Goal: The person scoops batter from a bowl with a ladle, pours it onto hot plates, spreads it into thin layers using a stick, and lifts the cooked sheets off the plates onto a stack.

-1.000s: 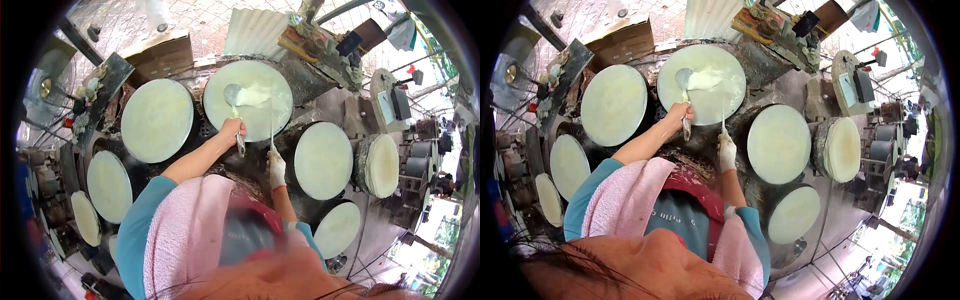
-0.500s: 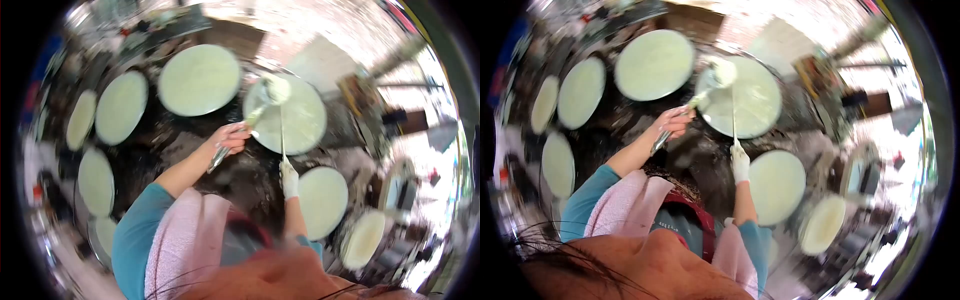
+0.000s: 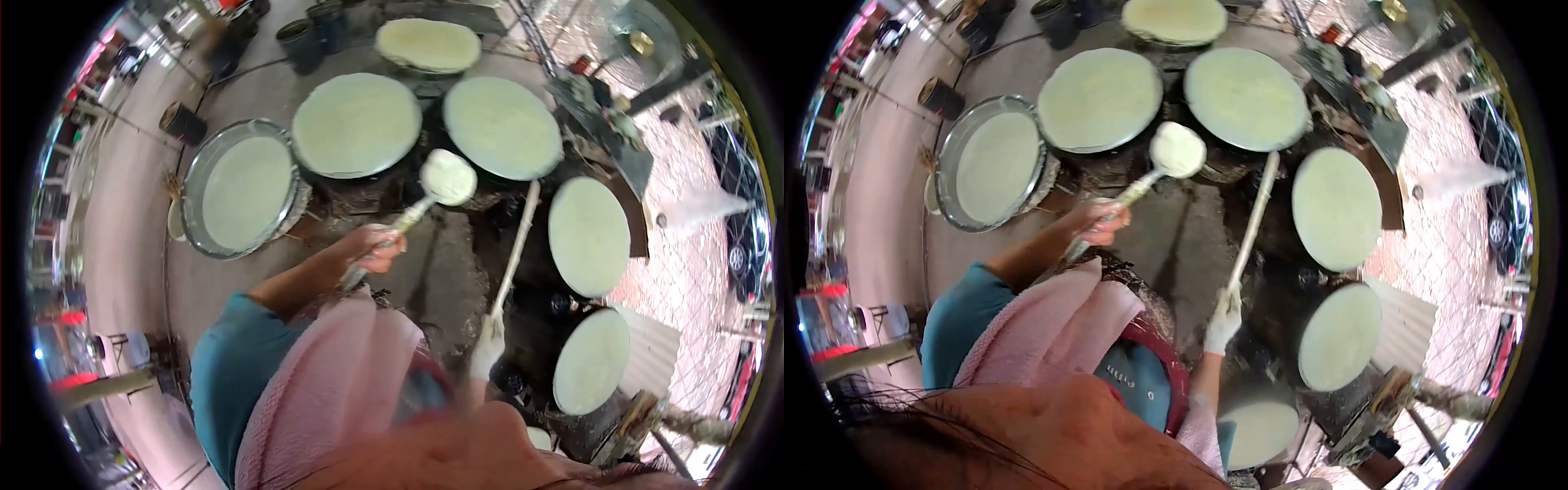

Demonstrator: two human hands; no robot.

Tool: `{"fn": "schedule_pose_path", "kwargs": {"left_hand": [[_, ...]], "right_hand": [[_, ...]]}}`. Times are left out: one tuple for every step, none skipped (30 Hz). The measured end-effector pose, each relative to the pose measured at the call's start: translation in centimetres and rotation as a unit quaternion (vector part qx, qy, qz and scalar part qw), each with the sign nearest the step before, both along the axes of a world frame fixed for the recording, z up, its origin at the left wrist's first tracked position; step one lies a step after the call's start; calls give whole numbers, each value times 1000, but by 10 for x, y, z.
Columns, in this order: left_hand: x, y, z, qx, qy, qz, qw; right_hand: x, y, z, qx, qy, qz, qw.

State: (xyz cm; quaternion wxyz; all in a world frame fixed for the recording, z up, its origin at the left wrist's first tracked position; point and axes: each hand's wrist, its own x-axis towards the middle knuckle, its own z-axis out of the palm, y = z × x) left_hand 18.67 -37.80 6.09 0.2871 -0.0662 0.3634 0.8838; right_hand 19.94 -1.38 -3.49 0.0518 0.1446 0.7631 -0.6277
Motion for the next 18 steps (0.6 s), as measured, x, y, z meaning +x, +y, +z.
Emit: {"fn": "schedule_pose_path", "kwargs": {"left_hand": [[21,-40,3,-8,-13,56,998],[45,-82,-12,-30,17,99,994],[66,-120,-14,-31,28,132,990],[87,-152,-13,-69,-4,183,981],[108,-184,-14,-118,15,216,969],[128,-212,-13,-156,-9,261,953],[149,-236,-13,-195,-34,303,932],[167,-258,-13,-200,-47,329,922],[184,-280,-15,-206,-60,356,910],[201,-300,-17,-214,-72,383,896],[218,-317,-22,-195,-67,398,894],[235,-331,-26,-177,-62,413,891],[248,-339,-28,-160,-56,428,888],[260,-343,-27,-161,-77,448,876],[269,-345,-23,-162,-96,468,863],[277,-347,-22,-163,-114,488,850],[283,-346,-24,-135,-112,507,844],[290,-345,-26,-109,-111,525,837]], "right_hand": [[-14,-34,-29,29,57,43,997],[-27,-80,-17,-93,-91,62,990],[-39,-127,-10,-143,-85,94,982],[-52,-170,-4,-124,-126,135,975],[-65,-216,18,-80,-105,228,965],[-73,-267,11,-99,86,266,955],[-86,-298,-6,96,165,333,924],[-91,-338,14,153,78,365,915],[-96,-380,34,195,41,408,891],[-102,-415,13,231,86,420,873],[-103,-453,19,287,87,436,848],[-103,-489,26,340,91,451,820],[-101,-521,24,372,110,459,799],[-97,-549,22,404,129,467,777],[-97,-574,18,435,144,466,757],[-100,-595,11,450,140,469,747],[-103,-612,0,465,135,471,737],[-105,-624,-4,479,130,471,729]]}}
